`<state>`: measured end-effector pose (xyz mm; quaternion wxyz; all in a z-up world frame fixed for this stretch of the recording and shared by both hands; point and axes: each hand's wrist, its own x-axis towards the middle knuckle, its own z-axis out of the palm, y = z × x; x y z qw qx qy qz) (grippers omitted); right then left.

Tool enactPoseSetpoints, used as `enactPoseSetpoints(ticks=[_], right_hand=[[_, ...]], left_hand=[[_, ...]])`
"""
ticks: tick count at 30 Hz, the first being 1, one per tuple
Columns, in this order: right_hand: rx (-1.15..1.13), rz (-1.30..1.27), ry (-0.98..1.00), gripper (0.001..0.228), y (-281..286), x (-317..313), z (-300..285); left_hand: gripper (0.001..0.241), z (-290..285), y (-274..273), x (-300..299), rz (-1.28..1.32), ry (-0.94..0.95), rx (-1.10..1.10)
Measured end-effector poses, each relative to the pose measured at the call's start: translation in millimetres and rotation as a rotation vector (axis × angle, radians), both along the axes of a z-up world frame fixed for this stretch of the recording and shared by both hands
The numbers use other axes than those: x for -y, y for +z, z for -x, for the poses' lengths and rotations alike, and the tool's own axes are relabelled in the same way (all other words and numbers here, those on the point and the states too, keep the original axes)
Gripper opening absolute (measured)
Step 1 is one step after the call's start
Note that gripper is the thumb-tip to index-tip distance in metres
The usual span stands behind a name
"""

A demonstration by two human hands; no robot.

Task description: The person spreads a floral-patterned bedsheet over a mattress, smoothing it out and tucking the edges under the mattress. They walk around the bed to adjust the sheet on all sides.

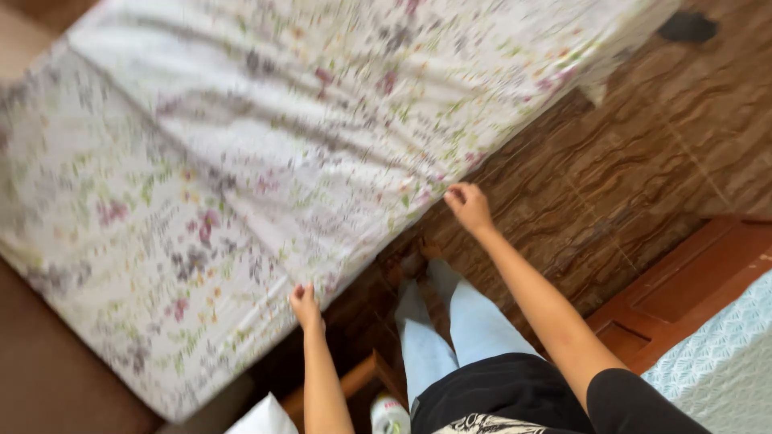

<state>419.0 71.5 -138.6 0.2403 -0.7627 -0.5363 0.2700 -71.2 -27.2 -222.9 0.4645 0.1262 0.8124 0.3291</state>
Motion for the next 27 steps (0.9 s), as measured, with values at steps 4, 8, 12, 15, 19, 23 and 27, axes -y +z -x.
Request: enactPoseSetpoints(ticks=[4, 8, 12, 15, 19, 23, 27], right_hand=[[-0.060, 0.031, -0.077, 0.025, -61, -16, -15], [-0.045, 0.090, -0.140, 0.027, -89, -25, -22], [-0.014, 0.064, -0.175, 0.032, -118, -38, -24], [0.029, 0.007, -0.198, 0.041, -141, -45, -31], [0.117, 0.107, -0.104, 0.044, -158, -51, -51], [0.049, 0.219, 0.021, 0.041, -151, -59, -69], [-0.395, 0.238, -0.134, 0.032, -157, -55, -76]], left_hand=[[0.065, 12, -60, 19, -0.040, 0.122, -0.170], [0.070, -3, -99, 27, -0.006, 0.212, -0.176], [0.064, -15, -89, 28, 0.058, 0.216, -0.202], [0.052, -12, -91, 34, 0.234, 0.209, -0.535], [0.036, -1, -86, 39, 0.221, 0.094, -0.542], [0.025, -6, -64, 39, -0.122, 0.123, -0.267], [0.020, 10, -58, 51, -0.182, 0.197, -0.186]])
